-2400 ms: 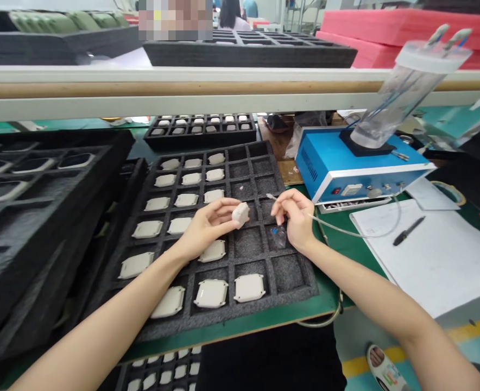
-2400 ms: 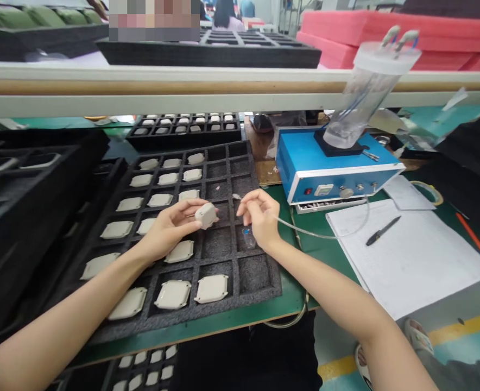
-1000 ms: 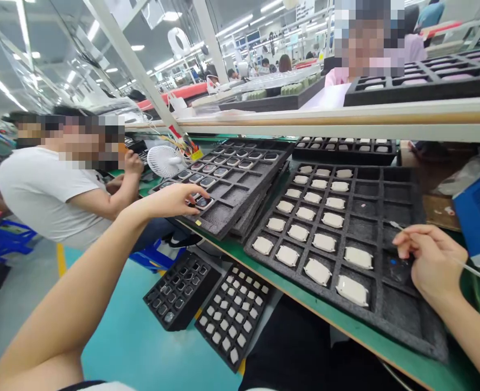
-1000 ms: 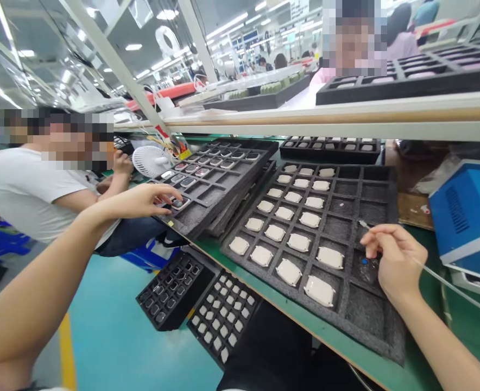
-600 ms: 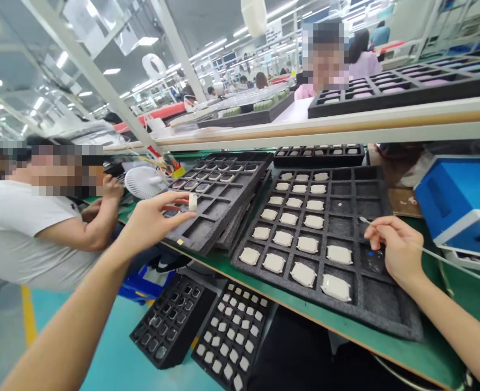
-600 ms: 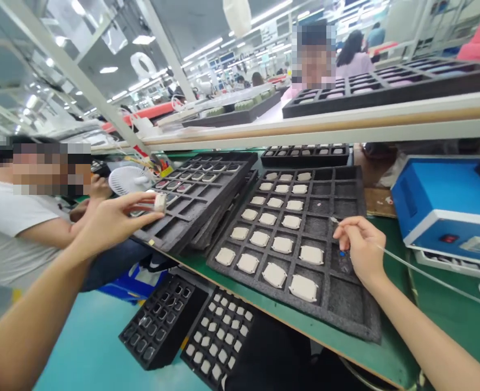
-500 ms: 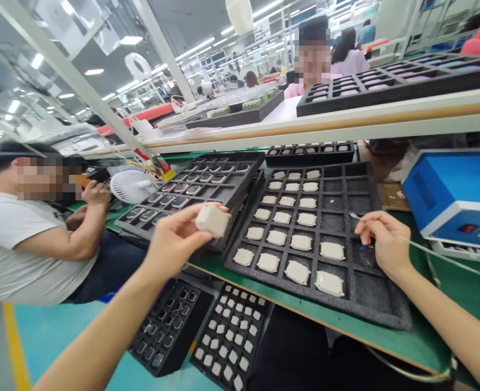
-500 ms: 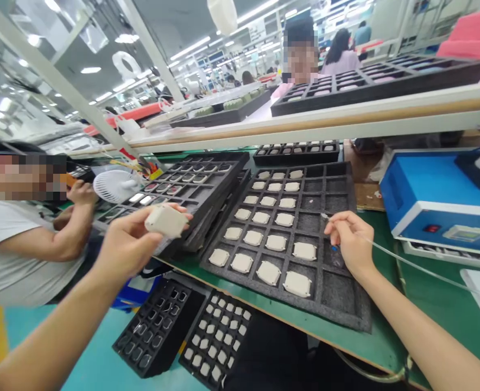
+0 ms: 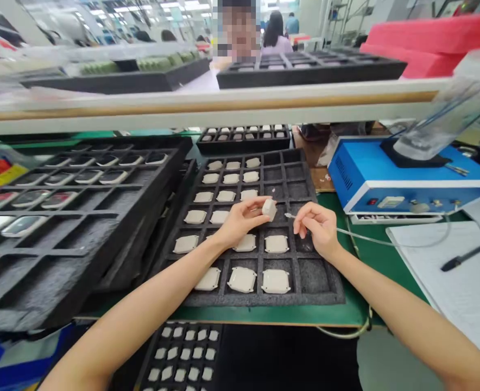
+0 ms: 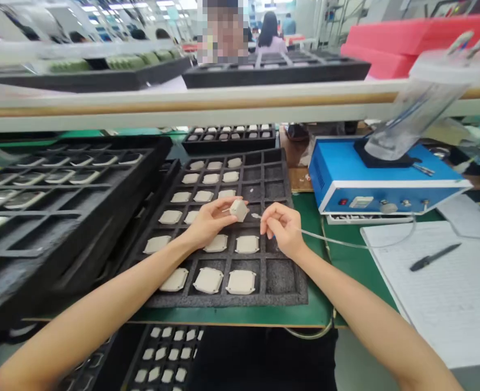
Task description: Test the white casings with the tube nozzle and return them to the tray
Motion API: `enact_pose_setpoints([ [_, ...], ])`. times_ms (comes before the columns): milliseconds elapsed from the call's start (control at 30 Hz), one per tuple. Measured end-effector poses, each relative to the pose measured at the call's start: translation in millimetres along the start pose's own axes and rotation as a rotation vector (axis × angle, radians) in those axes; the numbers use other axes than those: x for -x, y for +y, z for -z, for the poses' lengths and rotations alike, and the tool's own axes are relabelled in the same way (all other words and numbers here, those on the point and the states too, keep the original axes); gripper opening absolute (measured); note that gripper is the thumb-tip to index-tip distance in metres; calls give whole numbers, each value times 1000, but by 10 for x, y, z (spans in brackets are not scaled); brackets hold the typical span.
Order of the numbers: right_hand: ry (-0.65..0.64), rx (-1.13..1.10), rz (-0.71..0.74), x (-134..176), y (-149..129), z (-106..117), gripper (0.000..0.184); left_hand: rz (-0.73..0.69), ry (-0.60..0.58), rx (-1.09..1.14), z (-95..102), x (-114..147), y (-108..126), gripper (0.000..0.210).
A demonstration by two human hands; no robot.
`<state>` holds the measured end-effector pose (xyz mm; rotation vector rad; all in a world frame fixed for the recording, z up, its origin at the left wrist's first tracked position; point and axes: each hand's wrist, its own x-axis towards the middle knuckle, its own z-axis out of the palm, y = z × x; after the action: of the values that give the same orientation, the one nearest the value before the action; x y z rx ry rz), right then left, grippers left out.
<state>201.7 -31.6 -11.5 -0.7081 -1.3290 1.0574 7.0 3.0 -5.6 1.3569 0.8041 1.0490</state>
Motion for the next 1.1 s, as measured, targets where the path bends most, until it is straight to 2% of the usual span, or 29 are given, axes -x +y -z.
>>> enact_pose_setpoints([
  [100,-42,33,20,4,-5,1,9,4,-118,-17,19,28,-9,45],
  [200,-72,62,19,-3,-12,-2,9,-16,-164,-20,12,23,7,43],
  [433,-45,84,-59,-8,-14,-13,8,-61,-193,-60,6,19,-11,44],
  [733,-38,84,-50,-21,-17,-22,9,-85,-184,-135,6,21,-7,43],
  [1100,-38,79,-73,-24,-26,-28,9,-91,-216,-99,-3,27,9,43],
])
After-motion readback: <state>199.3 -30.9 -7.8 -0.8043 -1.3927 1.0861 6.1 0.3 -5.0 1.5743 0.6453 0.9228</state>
